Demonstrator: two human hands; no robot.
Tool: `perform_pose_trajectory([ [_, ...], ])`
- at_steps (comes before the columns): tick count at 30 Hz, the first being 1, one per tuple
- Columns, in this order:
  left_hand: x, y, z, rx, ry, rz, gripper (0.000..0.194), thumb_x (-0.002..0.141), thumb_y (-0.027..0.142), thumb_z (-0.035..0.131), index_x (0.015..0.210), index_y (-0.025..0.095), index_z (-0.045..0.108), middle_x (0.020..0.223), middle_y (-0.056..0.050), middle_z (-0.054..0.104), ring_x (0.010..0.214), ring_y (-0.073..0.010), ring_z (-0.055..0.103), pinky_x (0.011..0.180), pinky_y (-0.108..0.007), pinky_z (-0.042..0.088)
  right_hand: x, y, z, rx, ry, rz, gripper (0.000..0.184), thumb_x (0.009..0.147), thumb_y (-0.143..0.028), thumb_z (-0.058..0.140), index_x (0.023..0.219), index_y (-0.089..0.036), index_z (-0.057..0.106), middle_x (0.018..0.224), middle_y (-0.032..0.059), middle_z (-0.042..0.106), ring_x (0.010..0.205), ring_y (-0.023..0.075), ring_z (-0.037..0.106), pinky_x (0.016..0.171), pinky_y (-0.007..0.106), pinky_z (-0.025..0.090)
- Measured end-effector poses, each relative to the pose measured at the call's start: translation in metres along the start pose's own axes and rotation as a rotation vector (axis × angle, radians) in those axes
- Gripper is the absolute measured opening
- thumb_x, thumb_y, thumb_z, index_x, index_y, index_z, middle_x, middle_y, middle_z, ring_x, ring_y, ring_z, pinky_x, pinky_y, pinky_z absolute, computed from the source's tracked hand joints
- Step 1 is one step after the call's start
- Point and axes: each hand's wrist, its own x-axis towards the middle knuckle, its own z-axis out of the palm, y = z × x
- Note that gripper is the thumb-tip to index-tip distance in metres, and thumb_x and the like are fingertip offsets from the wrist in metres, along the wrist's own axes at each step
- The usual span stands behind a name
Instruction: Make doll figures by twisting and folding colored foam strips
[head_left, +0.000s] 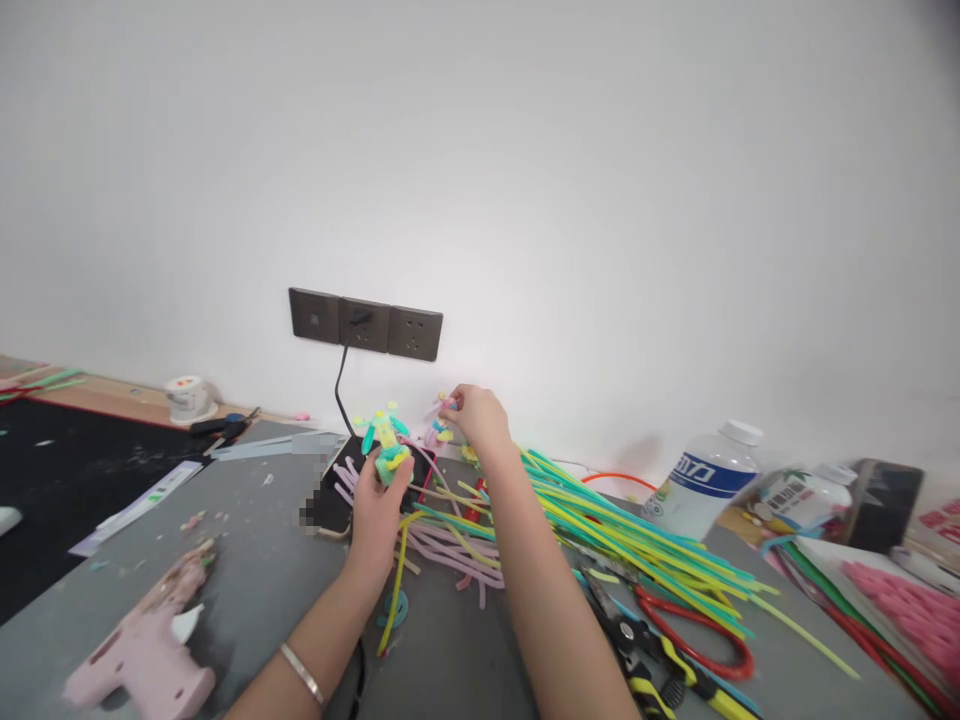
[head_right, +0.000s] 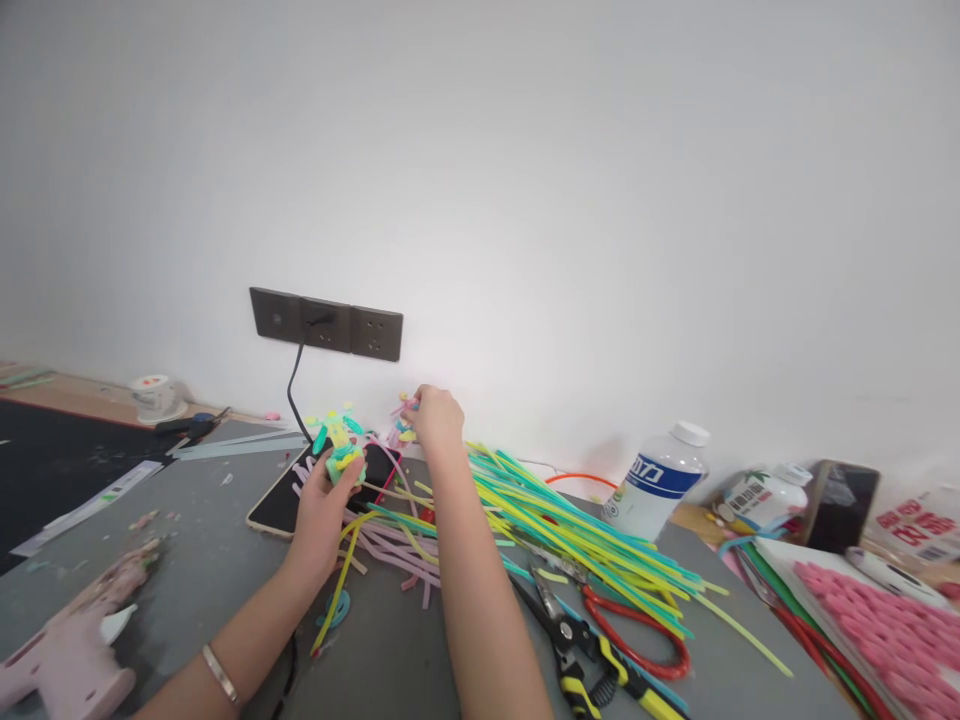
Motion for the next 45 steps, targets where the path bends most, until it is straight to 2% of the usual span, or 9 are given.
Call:
perform_pose_trajectory([
  [5, 0.0, 0.0, 0.0, 0.005, -0.002, -0.008, 0.047, 0.071, 0.044, 0.076, 0.11, 0.019, 0.066, 0.108, -0.009, 0.073, 0.103, -0.0247, 0.066, 0.088, -0.032, 0.05, 0.001, 0.003, 0.002, 0.002, -0.001, 0.01, 0.015, 0.075, -0.021, 0.073, 0.09, -0.019, 0.072, 0.088, 0.0103, 0.072, 0.08, 0.0219, 0.066, 0.064, 0.028, 0.042],
  [8, 0.0, 0.0, 0.001, 0.015, -0.006, -0.008, 0.047, 0.072, 0.044, 0.076, 0.11, 0.018, 0.066, 0.109, -0.01, 0.072, 0.103, -0.0255, 0.066, 0.087, -0.033, 0.05, 0.002, 0.005, 0.003, 0.004, 0.015, 0.03, 0.016, 0.075, -0.024, 0.074, 0.091, -0.02, 0.072, 0.089, 0.0104, 0.072, 0.08, 0.0222, 0.066, 0.063, 0.028, 0.042],
  [17, 0.0, -0.002, 0.0, 0.011, -0.041, 0.005, 0.044, 0.073, 0.046, 0.075, 0.107, 0.019, 0.067, 0.105, -0.009, 0.073, 0.1, -0.0243, 0.067, 0.085, -0.032, 0.05, 0.004, 0.017, 0.013, 0.058, -0.013, 0.048, 0.01, 0.078, -0.029, 0.073, 0.08, -0.019, 0.07, 0.068, 0.0085, 0.071, 0.069, 0.0206, 0.067, 0.063, 0.028, 0.045],
  [26, -0.001, 0.001, 0.002, 0.046, -0.062, 0.002, 0.044, 0.075, 0.045, 0.073, 0.109, 0.018, 0.066, 0.106, -0.009, 0.072, 0.101, -0.024, 0.066, 0.086, -0.031, 0.05, 0.003, 0.008, 0.008, 0.083, -0.086, 0.097, 0.002, 0.079, -0.02, 0.069, 0.077, -0.019, 0.068, 0.062, 0.0052, 0.072, 0.065, 0.0181, 0.068, 0.062, 0.024, 0.045],
  [31, -0.002, 0.002, 0.001, 0.043, -0.068, 0.015, 0.044, 0.074, 0.043, 0.073, 0.109, 0.018, 0.065, 0.107, -0.009, 0.072, 0.102, -0.0242, 0.066, 0.086, -0.032, 0.051, 0.002, 0.006, 0.007, 0.105, -0.119, 0.1, 0.006, 0.08, -0.019, 0.068, 0.075, -0.019, 0.068, 0.06, 0.0048, 0.072, 0.065, 0.0178, 0.068, 0.062, 0.024, 0.044],
  [39, 0.0, 0.0, 0.001, 0.042, -0.076, 0.046, 0.04, 0.075, 0.043, 0.073, 0.106, 0.019, 0.066, 0.104, -0.008, 0.073, 0.099, -0.0235, 0.067, 0.086, -0.033, 0.052, 0.0, 0.008, 0.005, 0.181, -0.14, 0.097, 0.004, 0.08, -0.021, 0.069, 0.08, -0.018, 0.067, 0.058, 0.0035, 0.071, 0.061, 0.0172, 0.067, 0.06, 0.025, 0.044],
  [45, 0.0, 0.0, 0.001, 0.05, -0.077, 0.039, 0.042, 0.075, 0.042, 0.073, 0.108, 0.018, 0.065, 0.106, -0.009, 0.072, 0.101, -0.0239, 0.066, 0.087, -0.033, 0.051, -0.001, 0.009, -0.001, 0.25, -0.15, 0.107, 0.023, 0.076, -0.019, 0.073, 0.098, -0.016, 0.066, 0.052, 0.0002, 0.067, 0.057, 0.0178, 0.064, 0.056, 0.025, 0.043],
])
